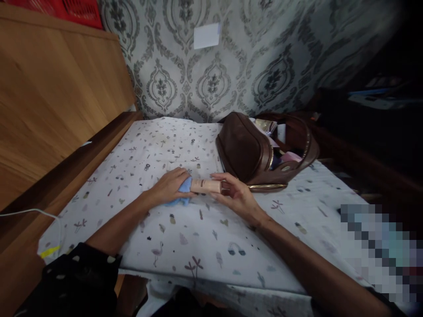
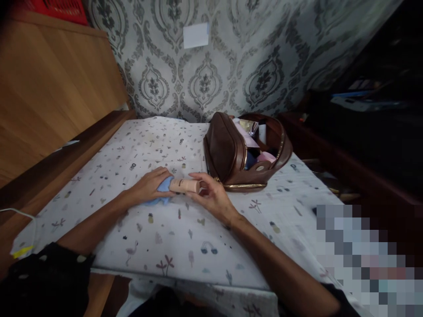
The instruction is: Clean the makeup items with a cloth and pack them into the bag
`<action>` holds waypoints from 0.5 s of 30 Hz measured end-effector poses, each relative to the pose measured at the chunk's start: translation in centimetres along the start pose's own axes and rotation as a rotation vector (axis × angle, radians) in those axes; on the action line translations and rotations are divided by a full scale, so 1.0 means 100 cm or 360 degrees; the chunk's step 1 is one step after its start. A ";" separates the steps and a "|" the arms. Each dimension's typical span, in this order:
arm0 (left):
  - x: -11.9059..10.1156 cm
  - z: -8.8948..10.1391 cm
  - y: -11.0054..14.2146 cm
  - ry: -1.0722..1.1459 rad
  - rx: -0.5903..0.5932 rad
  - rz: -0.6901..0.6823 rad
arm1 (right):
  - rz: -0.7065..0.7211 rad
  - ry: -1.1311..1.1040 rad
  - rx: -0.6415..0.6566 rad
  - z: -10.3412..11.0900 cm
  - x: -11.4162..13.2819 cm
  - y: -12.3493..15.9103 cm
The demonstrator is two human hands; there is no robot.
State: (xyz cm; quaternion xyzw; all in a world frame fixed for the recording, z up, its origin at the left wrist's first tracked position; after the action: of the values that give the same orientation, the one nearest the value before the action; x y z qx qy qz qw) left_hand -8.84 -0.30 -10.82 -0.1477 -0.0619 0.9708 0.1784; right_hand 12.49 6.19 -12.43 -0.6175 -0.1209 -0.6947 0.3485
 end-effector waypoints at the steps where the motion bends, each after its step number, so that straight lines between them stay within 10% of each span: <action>1: 0.001 0.002 0.000 0.0040 0.0018 0.0002 | 0.0045 -0.0030 0.0029 0.000 0.001 0.000; 8: 0.002 0.012 0.003 0.0058 -0.0125 -0.0008 | -0.0112 -0.0398 0.0086 -0.002 0.002 0.000; 15: -0.055 -0.008 -0.007 -0.0486 -0.0602 -0.0330 | -0.0153 -0.0316 -0.0031 -0.005 0.003 0.005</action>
State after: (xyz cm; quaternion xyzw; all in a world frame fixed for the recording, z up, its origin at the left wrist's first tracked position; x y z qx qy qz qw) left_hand -3.46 -1.58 -10.03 -0.0232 -0.2833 0.9296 0.2346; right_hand 12.43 5.41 -12.36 -0.6802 -0.1776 -0.6471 0.2951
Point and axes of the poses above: each hand's wrist, its own y-axis away from the middle knuckle, its own z-axis out of the back of the hand, x = y × z, the point moved 3 cm from there along -y, towards the middle knuckle
